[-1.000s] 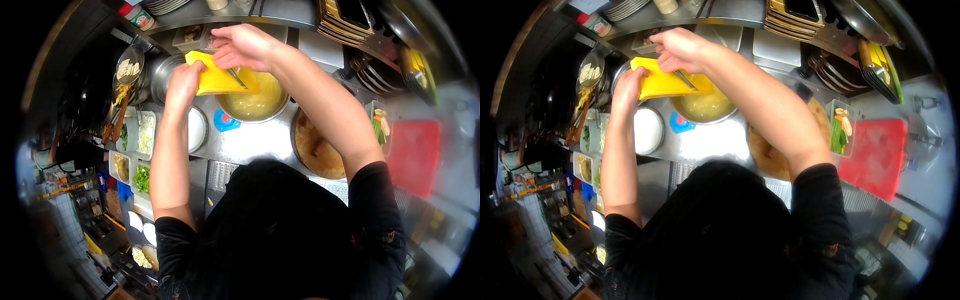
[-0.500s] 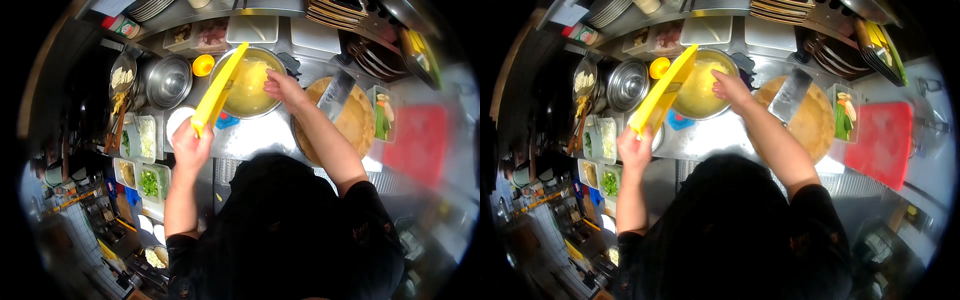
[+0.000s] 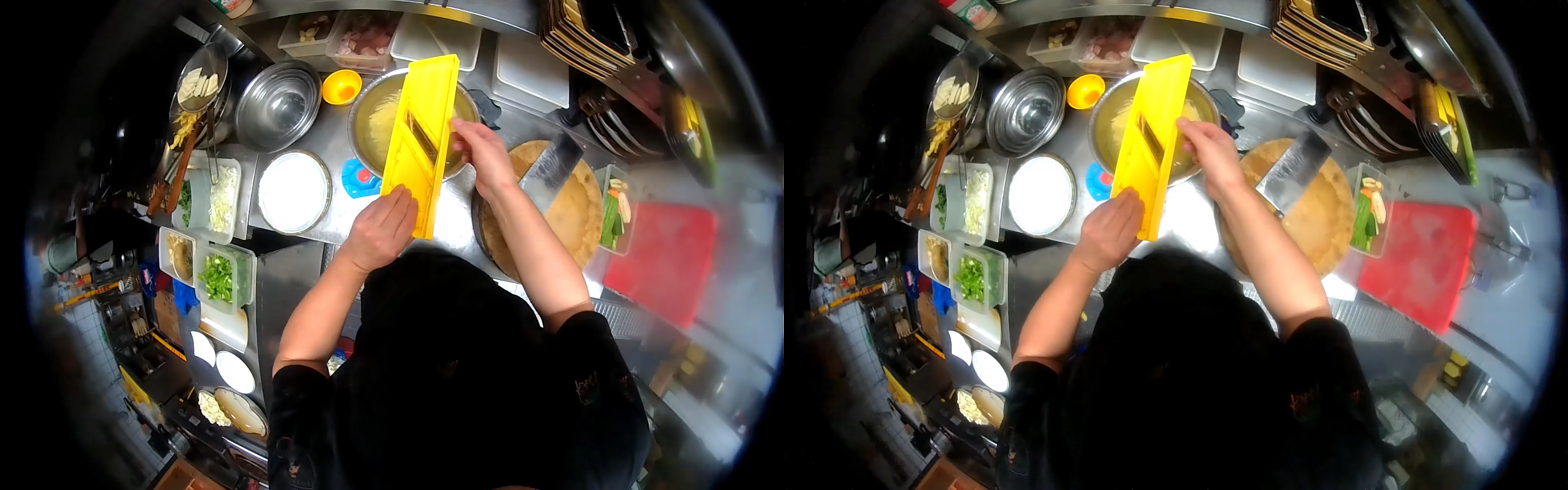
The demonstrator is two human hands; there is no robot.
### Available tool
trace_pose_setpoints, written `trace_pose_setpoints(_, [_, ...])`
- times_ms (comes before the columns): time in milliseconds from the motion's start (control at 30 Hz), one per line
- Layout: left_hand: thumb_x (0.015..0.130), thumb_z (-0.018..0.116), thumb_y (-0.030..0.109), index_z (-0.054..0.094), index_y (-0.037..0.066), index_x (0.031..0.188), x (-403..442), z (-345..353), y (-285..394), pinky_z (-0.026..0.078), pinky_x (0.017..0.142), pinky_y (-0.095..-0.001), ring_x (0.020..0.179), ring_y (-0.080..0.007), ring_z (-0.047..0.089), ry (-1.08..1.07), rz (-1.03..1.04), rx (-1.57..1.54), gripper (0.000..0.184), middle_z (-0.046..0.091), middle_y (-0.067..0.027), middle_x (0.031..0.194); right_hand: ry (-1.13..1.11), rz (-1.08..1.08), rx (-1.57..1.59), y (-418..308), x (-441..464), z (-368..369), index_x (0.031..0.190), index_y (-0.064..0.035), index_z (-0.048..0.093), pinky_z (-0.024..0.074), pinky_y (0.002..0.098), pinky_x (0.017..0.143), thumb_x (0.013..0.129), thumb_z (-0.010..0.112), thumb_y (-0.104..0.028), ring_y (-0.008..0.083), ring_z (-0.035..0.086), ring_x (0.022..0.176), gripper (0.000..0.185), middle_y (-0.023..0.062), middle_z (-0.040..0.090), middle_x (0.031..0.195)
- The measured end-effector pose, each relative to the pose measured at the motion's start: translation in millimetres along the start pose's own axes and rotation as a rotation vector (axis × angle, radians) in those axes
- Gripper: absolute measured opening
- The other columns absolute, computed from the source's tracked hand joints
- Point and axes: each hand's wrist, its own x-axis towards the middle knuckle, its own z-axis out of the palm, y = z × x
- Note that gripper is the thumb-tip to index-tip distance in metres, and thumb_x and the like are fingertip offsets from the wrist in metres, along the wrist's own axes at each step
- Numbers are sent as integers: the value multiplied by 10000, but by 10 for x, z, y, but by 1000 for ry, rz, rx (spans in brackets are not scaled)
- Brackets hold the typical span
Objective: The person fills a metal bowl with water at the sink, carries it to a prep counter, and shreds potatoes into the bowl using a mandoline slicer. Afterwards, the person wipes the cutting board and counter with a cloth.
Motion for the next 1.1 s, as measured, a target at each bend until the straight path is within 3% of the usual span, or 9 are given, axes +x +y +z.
trace_pose_setpoints(100, [798,686,43,681,-69,1029,11,24,-44,605,803,-387,998,-358,716,0,44,-14,257,708,-221,1073,-17,-25,-152,23,60,62,927,-29,686,424,222,648,925,735,-204,75,554,699,181,-12,648,790])
trace_pose_setpoints(300, [835,694,217,607,-69,1221,-251,200,-265,423,1110,-494,1272,-378,560,-241,45,156,488,607,-249,1295,23,-32,-259,160,257,59,920,10,677,469,240,585,893,743,-121,111,594,613,149,43,670,797])
trace_pose_setpoints(400, [789,802,366,480,-76,1380,-272,106,-239,281,1191,-535,1417,-415,406,-336,-194,-149,806,467,-289,1465,71,-72,-371,163,259,46,929,17,687,537,268,658,874,757,-159,152,685,678,198,98,723,869])
trace_pose_setpoints(500, [702,882,466,319,-89,1481,-309,298,-194,264,1195,-527,1466,-444,316,-110,-469,-104,1110,338,-316,1552,113,-128,-436,141,137,109,929,7,668,558,297,697,847,782,-196,200,724,719,246,134,734,875])
trace_pose_setpoints(733, [742,882,240,67,-85,1568,210,525,-349,355,1168,-433,1429,-380,393,-234,-944,-592,1205,394,-274,1504,131,-453,-689,-162,-273,348,919,2,657,557,336,673,786,844,-263,239,688,684,351,121,698,772])
trace_pose_setpoints(833, [726,870,111,-22,-36,1594,254,474,-440,379,1155,-390,1418,-313,419,-102,-982,-1007,1253,406,-224,1513,9,-394,-646,-504,-424,343,1141,17,640,561,352,839,753,879,-317,270,711,922,565,186,717,1002])
trace_pose_setpoints(933, [699,859,16,-68,9,1606,197,519,-570,349,1173,-376,1425,-272,413,5,-873,-1299,1297,406,-196,1529,-10,-781,-731,-412,-66,129,1429,41,448,457,365,1078,722,907,-326,307,591,1262,920,255,589,1337])
trace_pose_setpoints(1033, [692,861,12,-47,48,1621,293,397,-597,308,1195,-375,1454,-283,386,-33,-788,-1402,1299,378,-196,1560,-342,-690,-620,-706,-69,64,1515,-18,335,273,398,1230,748,884,-258,296,403,1441,973,183,438,1526])
trace_pose_setpoints(1100, [689,861,6,-38,68,1627,385,338,-587,286,1205,-377,1469,-287,370,-113,-713,-1362,1301,358,-189,1578,-405,-656,-477,-816,-210,72,1503,-30,358,287,398,1224,726,902,-256,291,437,1416,974,173,474,1497])
